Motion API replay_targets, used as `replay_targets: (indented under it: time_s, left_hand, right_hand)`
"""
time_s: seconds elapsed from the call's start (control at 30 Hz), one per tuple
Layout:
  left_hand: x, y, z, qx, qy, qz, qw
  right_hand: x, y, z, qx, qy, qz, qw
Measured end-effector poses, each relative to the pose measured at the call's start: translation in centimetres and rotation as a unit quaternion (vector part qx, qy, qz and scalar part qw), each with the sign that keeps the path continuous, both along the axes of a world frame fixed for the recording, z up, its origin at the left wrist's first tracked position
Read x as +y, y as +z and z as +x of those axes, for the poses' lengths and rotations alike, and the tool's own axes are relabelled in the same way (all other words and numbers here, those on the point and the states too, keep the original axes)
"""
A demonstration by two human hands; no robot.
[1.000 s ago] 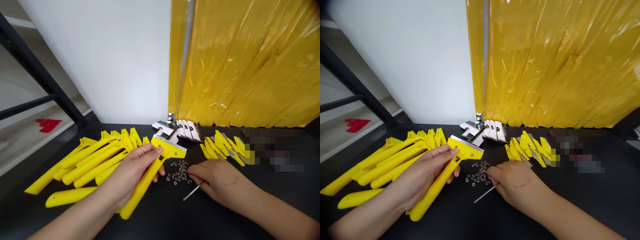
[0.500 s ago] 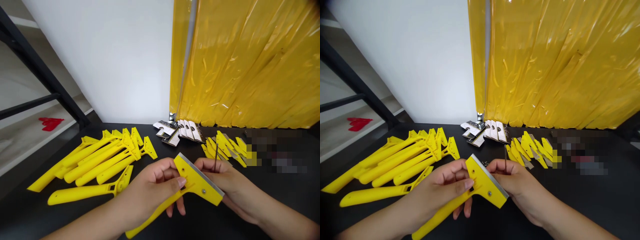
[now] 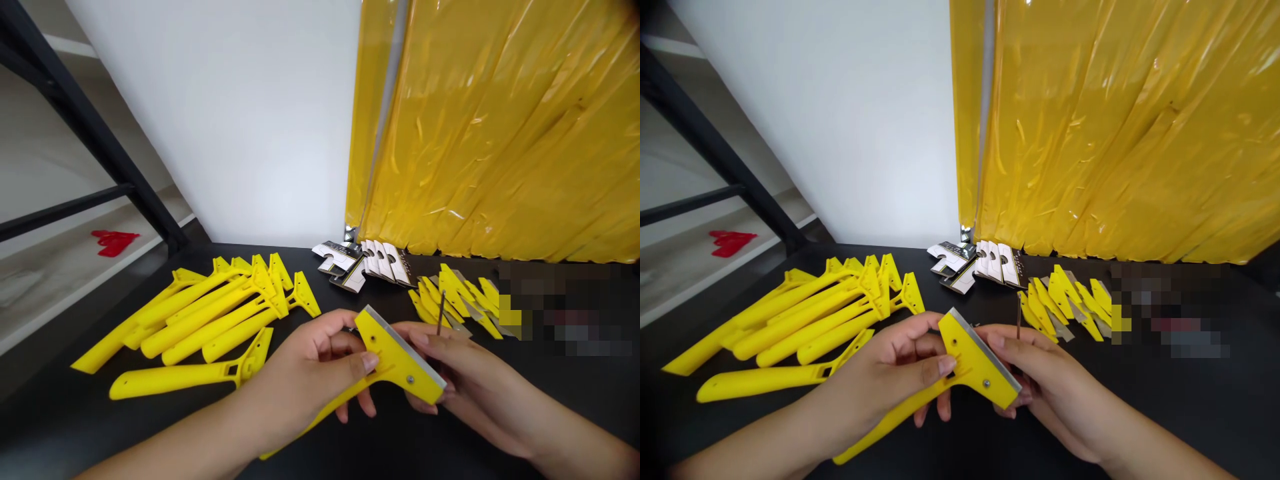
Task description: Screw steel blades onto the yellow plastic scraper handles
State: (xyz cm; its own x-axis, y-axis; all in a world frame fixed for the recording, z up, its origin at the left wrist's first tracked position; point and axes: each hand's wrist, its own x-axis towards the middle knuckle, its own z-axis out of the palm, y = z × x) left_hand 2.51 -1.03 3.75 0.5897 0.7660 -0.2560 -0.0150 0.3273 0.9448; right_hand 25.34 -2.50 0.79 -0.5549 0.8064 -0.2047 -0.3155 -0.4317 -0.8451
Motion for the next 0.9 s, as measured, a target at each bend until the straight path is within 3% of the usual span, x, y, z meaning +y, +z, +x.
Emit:
replay_targets:
  time_s: [0.17,0.3,0.37,0.43,0.5,0.53,0.73,0.9]
  left_hand:
    - [0.7,-0.1,-0.4,-0.018,0.054,-0.003,0.998]
    - [1.7,0.0,-1.0,-0.019,0.130,0.012,0.991]
    - [2.0,0.1,-1.1,-0.010,0.158,0.026,0.987]
    - [2.1,0.1,-1.1,0.001,0.172,0.037,0.984]
    - [2.2,0.1,-1.1,0.008,0.176,0.041,0.983]
    - [2.2,0.1,-1.1,0.009,0.176,0.040,0.984]
    - [2.4,-0.3,-1.2,0.009,0.168,0.037,0.985]
    - [2.5,-0.4,-1.2,0.006,0.167,0.039,0.985]
  right_hand:
    - [0.9,0.0,0.6,-0.023,-0.060,-0.021,0.998]
    - [2.5,0.0,1.7,-0.171,-0.150,0.080,0.970]
    - [3.2,-0.2,2.6,-0.309,-0.173,0.162,0.921]
    - [3.6,-0.3,3.5,-0.448,-0.187,0.227,0.844]
    - [3.6,-0.2,4.0,-0.519,-0.211,0.273,0.782]
    - [3.5,0.0,4.2,-0.521,-0.225,0.293,0.769]
    - [2.5,1.4,3.7,-0.429,-0.249,0.322,0.806]
    - [2.1,1.3,3.3,-0.471,-0.257,0.336,0.774]
